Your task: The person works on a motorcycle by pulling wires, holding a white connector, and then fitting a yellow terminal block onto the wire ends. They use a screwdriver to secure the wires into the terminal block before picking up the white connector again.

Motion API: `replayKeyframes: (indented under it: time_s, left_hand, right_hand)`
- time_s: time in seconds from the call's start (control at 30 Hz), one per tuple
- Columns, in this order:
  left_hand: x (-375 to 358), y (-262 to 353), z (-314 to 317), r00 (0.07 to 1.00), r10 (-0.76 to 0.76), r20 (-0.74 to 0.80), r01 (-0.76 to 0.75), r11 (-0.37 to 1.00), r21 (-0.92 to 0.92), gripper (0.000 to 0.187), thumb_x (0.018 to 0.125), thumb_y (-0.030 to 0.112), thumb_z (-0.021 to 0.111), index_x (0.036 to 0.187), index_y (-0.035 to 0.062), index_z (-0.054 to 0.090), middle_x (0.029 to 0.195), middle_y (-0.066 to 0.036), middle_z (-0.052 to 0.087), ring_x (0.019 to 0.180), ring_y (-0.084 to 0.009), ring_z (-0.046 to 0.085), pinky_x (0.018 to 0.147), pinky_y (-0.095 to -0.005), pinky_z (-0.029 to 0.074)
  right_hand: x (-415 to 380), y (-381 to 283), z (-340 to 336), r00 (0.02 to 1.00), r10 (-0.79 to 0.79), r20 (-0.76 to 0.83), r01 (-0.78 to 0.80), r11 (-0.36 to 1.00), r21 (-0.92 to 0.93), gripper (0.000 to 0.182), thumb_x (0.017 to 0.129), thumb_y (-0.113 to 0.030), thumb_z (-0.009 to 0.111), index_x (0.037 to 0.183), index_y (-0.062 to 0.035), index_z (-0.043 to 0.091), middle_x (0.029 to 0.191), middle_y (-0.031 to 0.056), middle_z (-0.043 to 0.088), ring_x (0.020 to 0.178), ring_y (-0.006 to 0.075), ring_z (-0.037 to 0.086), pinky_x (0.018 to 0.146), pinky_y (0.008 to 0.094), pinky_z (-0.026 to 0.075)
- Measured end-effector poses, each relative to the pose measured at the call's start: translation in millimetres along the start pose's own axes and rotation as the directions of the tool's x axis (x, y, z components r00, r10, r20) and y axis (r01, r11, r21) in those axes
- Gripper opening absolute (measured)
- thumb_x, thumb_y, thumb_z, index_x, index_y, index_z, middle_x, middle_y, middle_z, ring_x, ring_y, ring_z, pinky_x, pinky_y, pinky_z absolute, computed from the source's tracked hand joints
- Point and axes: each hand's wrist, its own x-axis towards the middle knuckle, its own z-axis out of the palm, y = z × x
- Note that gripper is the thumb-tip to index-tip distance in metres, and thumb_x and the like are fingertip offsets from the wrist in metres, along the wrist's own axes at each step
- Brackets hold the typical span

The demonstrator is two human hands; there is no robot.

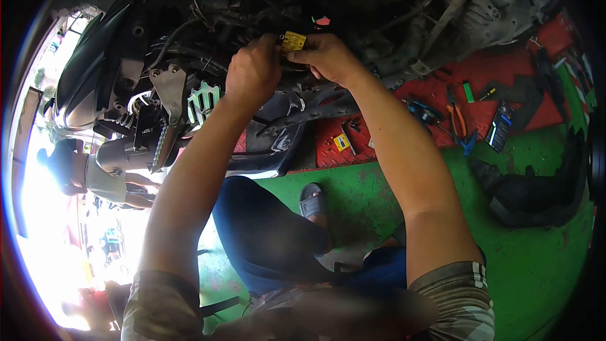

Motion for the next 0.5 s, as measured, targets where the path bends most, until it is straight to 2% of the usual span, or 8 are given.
replayKeyframes:
  time_s: [0.07,0.1,0.17,0.2,0.27,0.3,0.37,0.5]
  left_hand:
    - [-2.2,-3.5,8.4,0.993,0.048,-0.112,-0.049,0.999,-0.007,0.015,0.095,0.011,0.062,0.11,0.0063,0.062,0.098,-0.023,0.071,0.092,-0.0444,0.07,0.075,-0.0531,0.057]
    - [-3.2,-4.0,10.7,0.992,0.049,-0.113,-0.05,0.999,-0.007,0.015,0.095,0.011,0.062,0.11,0.0063,0.062,0.098,-0.023,0.071,0.092,-0.0444,0.07,0.075,-0.0531,0.057]
    - [-4.9,-5.2,14.6,0.978,0.081,-0.192,-0.089,0.996,-0.031,0.025,0.094,0.006,0.062,0.119,0.0094,0.061,0.099,-0.021,0.072,0.09,-0.0436,0.07,0.072,-0.0509,0.058]
    - [-4.3,-2.6,15.2,0.977,0.085,-0.194,-0.092,0.995,-0.029,0.025,0.094,0.006,0.062,0.119,0.0094,0.061,0.099,-0.021,0.072,0.09,-0.0436,0.07,0.072,-0.0509,0.058]
    - [-4.8,1.4,15.8,0.92,0.128,-0.37,-0.183,0.976,-0.118,0.034,0.094,0.003,0.063,0.127,0.0117,0.062,0.101,-0.018,0.073,0.09,-0.0423,0.071,0.072,-0.0488,0.059]
    - [-5.7,1.1,15.0,0.92,0.127,-0.371,-0.182,0.976,-0.118,0.034,0.094,0.003,0.063,0.127,0.0117,0.062,0.101,-0.018,0.073,0.09,-0.0423,0.071,0.072,-0.0488,0.059]
    - [-5.9,1.0,14.8,0.932,0.088,-0.352,-0.158,0.972,-0.174,0.037,0.096,0.006,0.065,0.133,0.0093,0.063,0.107,-0.02,0.073,0.1,-0.0396,0.073,0.081,-0.0434,0.06]
    - [-10.2,4.0,14.8,0.929,0.034,-0.368,-0.108,0.977,-0.182,0.035,0.093,0.004,0.066,0.127,0.0112,0.065,0.104,-0.017,0.073,0.094,-0.0406,0.071,0.075,-0.0461,0.06]
  right_hand:
    - [0.2,-0.3,1.0,1.0,-0.017,-0.014,0.017,1.0,-0.014,0.026,0.088,-0.025,0.081,0.103,-0.0041,0.076,0.061,-0.0039,0.059,0.046,0.0054,0.048,0.045,0.0254,0.033]
    - [-1.4,-1.5,-0.2,1.0,0.001,-0.006,-0.001,1.0,-0.014,0.025,0.088,-0.025,0.081,0.101,-0.0042,0.075,0.061,-0.0037,0.059,0.046,0.0055,0.048,0.046,0.0252,0.034]
    - [-4.1,-3.3,0.4,1.0,0.017,0.002,-0.017,1.0,-0.017,0.025,0.089,-0.025,0.082,0.1,-0.0043,0.075,0.061,-0.0035,0.058,0.047,0.0057,0.048,0.047,0.025,0.035]
    - [-4.9,-2.6,1.3,1.0,0.006,-0.011,-0.006,1.0,-0.027,0.024,0.089,-0.025,0.081,0.099,-0.0041,0.075,0.062,-0.0033,0.059,0.047,0.0058,0.048,0.047,0.025,0.036]
    - [-5.8,-0.9,4.8,1.0,-0.008,-0.021,0.007,0.999,-0.036,0.023,0.09,-0.024,0.081,0.098,-0.0038,0.074,0.063,-0.0031,0.059,0.048,0.0059,0.049,0.048,0.0249,0.037]
    - [-6.7,0.9,6.3,0.998,-0.052,-0.041,0.05,0.998,-0.045,0.023,0.09,-0.024,0.08,0.098,-0.0035,0.074,0.064,-0.0031,0.06,0.05,0.0059,0.049,0.049,0.0251,0.038]
    - [-7.5,3.8,7.3,0.994,-0.095,-0.058,0.091,0.994,-0.061,0.022,0.091,-0.023,0.08,0.099,-0.0031,0.074,0.065,-0.003,0.06,0.051,0.0058,0.05,0.049,0.0253,0.038]
    - [-8.8,8.7,11.1,0.984,-0.149,-0.099,0.136,0.982,-0.13,0.023,0.091,-0.022,0.08,0.099,-0.0025,0.074,0.068,-0.0032,0.061,0.053,0.0053,0.05,0.05,0.0246,0.039]
